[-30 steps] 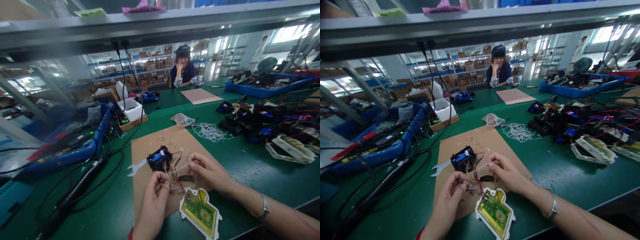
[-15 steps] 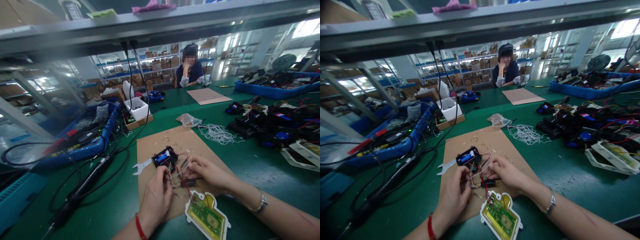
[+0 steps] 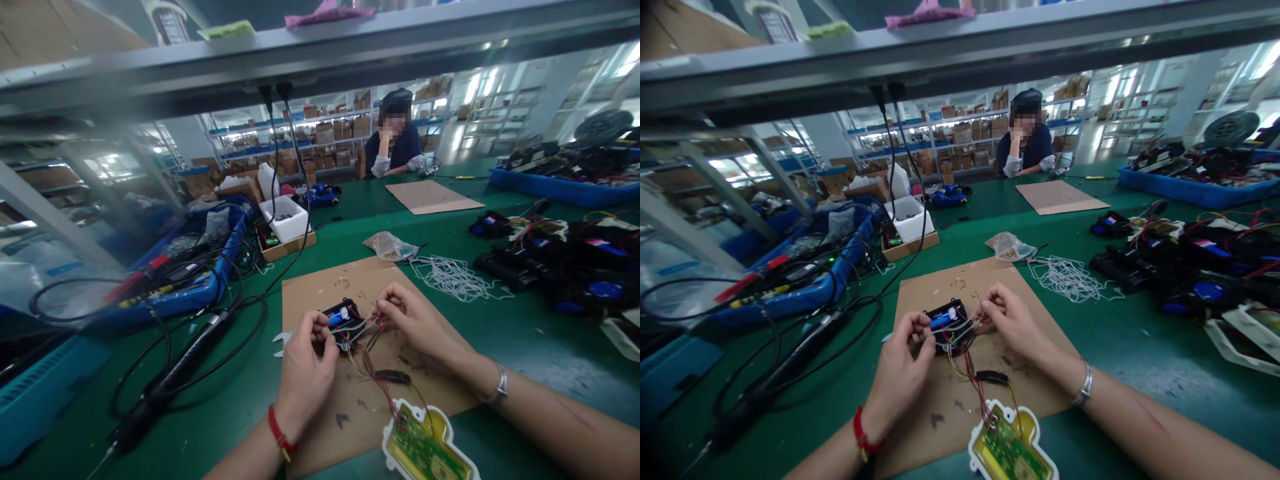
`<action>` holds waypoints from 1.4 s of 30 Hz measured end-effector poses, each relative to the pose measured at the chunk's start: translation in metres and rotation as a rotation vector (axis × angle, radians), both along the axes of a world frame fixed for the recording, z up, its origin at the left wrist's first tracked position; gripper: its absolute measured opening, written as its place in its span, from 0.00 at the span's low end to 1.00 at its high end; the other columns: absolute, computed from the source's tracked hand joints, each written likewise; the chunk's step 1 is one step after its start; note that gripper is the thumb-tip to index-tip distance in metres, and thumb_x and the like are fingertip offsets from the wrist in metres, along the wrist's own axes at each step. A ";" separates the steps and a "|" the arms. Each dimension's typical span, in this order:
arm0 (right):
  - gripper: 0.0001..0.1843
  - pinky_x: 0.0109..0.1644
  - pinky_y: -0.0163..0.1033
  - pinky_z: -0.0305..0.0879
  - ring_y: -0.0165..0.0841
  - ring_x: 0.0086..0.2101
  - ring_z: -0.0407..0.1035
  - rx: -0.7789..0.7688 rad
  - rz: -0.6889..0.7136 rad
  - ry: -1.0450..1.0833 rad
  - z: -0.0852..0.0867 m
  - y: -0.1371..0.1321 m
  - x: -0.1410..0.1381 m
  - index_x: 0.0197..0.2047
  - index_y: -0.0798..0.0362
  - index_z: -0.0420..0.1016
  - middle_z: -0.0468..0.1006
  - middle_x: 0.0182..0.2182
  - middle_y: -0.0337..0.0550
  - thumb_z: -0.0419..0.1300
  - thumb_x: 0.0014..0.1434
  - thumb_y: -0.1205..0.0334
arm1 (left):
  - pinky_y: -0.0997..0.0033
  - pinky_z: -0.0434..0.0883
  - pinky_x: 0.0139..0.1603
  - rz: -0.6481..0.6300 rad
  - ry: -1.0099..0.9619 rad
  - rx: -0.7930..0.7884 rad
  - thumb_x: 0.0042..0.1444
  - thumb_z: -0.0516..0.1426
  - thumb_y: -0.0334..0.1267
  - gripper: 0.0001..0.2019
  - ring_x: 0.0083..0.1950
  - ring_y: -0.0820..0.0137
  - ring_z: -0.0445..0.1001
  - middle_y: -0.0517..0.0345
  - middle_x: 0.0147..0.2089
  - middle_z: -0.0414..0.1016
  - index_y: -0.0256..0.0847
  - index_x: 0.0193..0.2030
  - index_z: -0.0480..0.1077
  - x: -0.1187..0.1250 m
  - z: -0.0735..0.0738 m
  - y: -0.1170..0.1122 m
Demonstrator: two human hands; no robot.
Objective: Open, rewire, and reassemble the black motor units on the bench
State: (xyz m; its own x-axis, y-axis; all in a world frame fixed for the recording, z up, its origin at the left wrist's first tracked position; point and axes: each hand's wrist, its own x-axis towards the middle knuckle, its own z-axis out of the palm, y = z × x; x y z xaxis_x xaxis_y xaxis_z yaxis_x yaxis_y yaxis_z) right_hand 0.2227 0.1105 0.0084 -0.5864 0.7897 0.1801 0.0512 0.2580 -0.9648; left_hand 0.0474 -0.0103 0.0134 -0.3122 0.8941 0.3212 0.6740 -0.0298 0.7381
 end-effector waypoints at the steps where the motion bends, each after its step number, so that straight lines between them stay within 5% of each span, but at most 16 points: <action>1: 0.10 0.34 0.38 0.68 0.31 0.30 0.70 -0.051 0.011 0.000 -0.001 0.004 -0.002 0.36 0.51 0.61 0.72 0.30 0.40 0.52 0.63 0.53 | 0.70 0.66 0.36 0.007 -0.005 -0.005 0.58 0.50 0.32 0.04 0.34 0.69 0.71 0.60 0.33 0.69 0.42 0.39 0.61 -0.001 0.000 0.000; 9: 0.13 0.27 0.35 0.64 0.28 0.22 0.66 -0.212 0.270 -0.195 -0.012 0.026 -0.005 0.30 0.54 0.69 0.73 0.22 0.40 0.66 0.50 0.56 | 0.68 0.66 0.36 0.006 0.011 -0.061 0.54 0.52 0.31 0.10 0.33 0.67 0.71 0.62 0.32 0.69 0.43 0.44 0.64 -0.013 -0.009 -0.007; 18: 0.14 0.28 0.35 0.62 0.29 0.25 0.68 -0.215 0.267 -0.178 0.006 0.042 -0.019 0.32 0.54 0.69 0.75 0.25 0.41 0.68 0.49 0.56 | 0.73 0.65 0.33 0.032 -0.100 -0.084 0.58 0.53 0.38 0.04 0.32 0.70 0.71 0.62 0.31 0.72 0.43 0.37 0.68 -0.021 -0.002 -0.004; 28: 0.19 0.26 0.33 0.59 0.25 0.23 0.63 -0.297 0.188 -0.037 -0.016 0.033 -0.033 0.31 0.53 0.64 0.69 0.24 0.35 0.68 0.46 0.53 | 0.75 0.64 0.32 0.087 -0.275 -0.082 0.57 0.55 0.41 0.07 0.31 0.71 0.67 0.62 0.30 0.69 0.41 0.35 0.67 -0.026 -0.009 0.006; 42: 0.15 0.25 0.33 0.55 0.25 0.21 0.62 -0.442 0.303 -0.053 -0.010 0.035 -0.023 0.29 0.54 0.68 0.71 0.22 0.36 0.69 0.47 0.55 | 0.78 0.63 0.27 0.076 -0.511 -0.156 0.52 0.59 0.44 0.12 0.26 0.75 0.65 0.64 0.26 0.66 0.38 0.36 0.65 -0.024 -0.003 0.001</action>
